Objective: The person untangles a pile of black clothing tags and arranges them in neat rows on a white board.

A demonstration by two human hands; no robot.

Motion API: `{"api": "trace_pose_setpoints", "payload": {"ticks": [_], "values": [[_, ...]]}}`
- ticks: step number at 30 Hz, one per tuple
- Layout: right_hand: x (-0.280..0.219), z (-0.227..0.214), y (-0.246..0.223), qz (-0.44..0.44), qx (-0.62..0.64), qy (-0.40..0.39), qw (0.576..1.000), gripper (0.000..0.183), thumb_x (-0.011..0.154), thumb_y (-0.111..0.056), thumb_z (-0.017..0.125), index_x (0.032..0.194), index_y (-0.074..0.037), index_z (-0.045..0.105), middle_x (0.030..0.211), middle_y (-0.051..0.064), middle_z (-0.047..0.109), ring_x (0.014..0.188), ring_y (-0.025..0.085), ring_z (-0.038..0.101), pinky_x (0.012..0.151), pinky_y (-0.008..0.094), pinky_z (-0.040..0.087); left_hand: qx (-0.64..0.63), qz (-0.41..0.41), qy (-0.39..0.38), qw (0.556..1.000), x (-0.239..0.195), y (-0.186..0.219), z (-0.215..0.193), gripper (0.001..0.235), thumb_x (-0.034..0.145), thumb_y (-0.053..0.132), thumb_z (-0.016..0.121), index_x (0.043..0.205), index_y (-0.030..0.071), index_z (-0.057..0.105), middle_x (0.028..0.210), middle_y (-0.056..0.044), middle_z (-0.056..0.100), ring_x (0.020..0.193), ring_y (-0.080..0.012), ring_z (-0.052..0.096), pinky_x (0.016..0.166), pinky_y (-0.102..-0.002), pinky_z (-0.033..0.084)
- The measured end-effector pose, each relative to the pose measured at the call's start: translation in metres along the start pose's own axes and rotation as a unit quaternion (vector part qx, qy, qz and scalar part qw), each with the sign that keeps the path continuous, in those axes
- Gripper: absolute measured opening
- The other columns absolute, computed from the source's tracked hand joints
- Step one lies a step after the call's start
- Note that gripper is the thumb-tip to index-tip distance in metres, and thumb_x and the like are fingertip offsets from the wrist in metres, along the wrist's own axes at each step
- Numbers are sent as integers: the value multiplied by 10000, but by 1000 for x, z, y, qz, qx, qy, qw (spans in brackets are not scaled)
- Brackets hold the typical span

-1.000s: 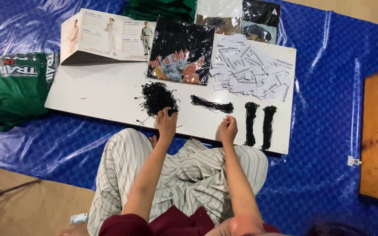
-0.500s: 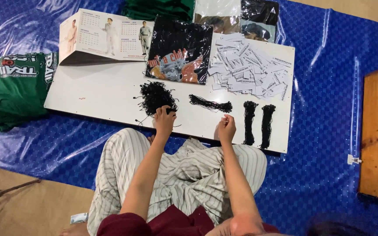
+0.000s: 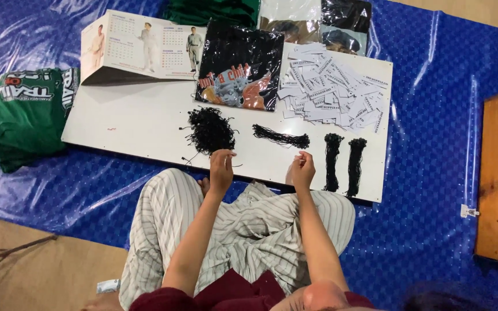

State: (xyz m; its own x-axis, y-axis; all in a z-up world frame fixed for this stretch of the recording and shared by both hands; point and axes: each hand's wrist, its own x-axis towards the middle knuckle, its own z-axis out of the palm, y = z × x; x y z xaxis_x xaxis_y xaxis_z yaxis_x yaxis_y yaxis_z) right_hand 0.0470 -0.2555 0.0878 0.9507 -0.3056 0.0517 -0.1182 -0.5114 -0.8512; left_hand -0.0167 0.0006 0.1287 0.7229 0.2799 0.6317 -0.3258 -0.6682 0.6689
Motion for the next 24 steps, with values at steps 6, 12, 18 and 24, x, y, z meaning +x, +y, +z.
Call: {"api": "trace_pose_setpoints", "payload": {"ticks": [6, 12, 18, 24], "values": [[-21, 9, 13, 42, 78, -99, 991, 290, 892, -95, 589, 1164, -118, 686, 991, 105, 696, 874, 227, 651, 793, 350, 538, -2, 6, -24, 1000, -41, -1, 20, 109, 920, 146, 752, 974, 234, 717, 952, 102, 704, 866, -107, 687, 809, -246, 549], [-68, 3, 8, 63, 158, -301, 938, 174, 976, -156, 701, 1120, -113, 791, 979, 106, 781, 905, 157, 707, 829, 334, 583, -112, -160, -209, 958, -70, 25, 40, 101, 902, 257, 791, 968, 185, 764, 877, -23, 647, 813, -239, 703, 770, -356, 581], [-64, -11, 4, 57, 170, -279, 943, 237, 839, -139, 856, 1071, -114, 814, 982, 58, 790, 900, 145, 736, 820, 294, 603, -124, -187, -295, 929, -65, 35, 38, 110, 980, 193, 712, 1081, 180, 756, 953, -35, 622, 920, -272, 728, 854, -369, 595], [-66, -13, -6, 31, 153, -249, 956, 193, 881, -135, 824, 1063, -72, 803, 924, 103, 770, 843, 150, 693, 771, 327, 599, -88, -114, -346, 927, -49, 32, 29, 167, 1017, 270, 657, 1143, 168, 697, 881, -86, 611, 873, -308, 691, 835, -399, 549]]}}
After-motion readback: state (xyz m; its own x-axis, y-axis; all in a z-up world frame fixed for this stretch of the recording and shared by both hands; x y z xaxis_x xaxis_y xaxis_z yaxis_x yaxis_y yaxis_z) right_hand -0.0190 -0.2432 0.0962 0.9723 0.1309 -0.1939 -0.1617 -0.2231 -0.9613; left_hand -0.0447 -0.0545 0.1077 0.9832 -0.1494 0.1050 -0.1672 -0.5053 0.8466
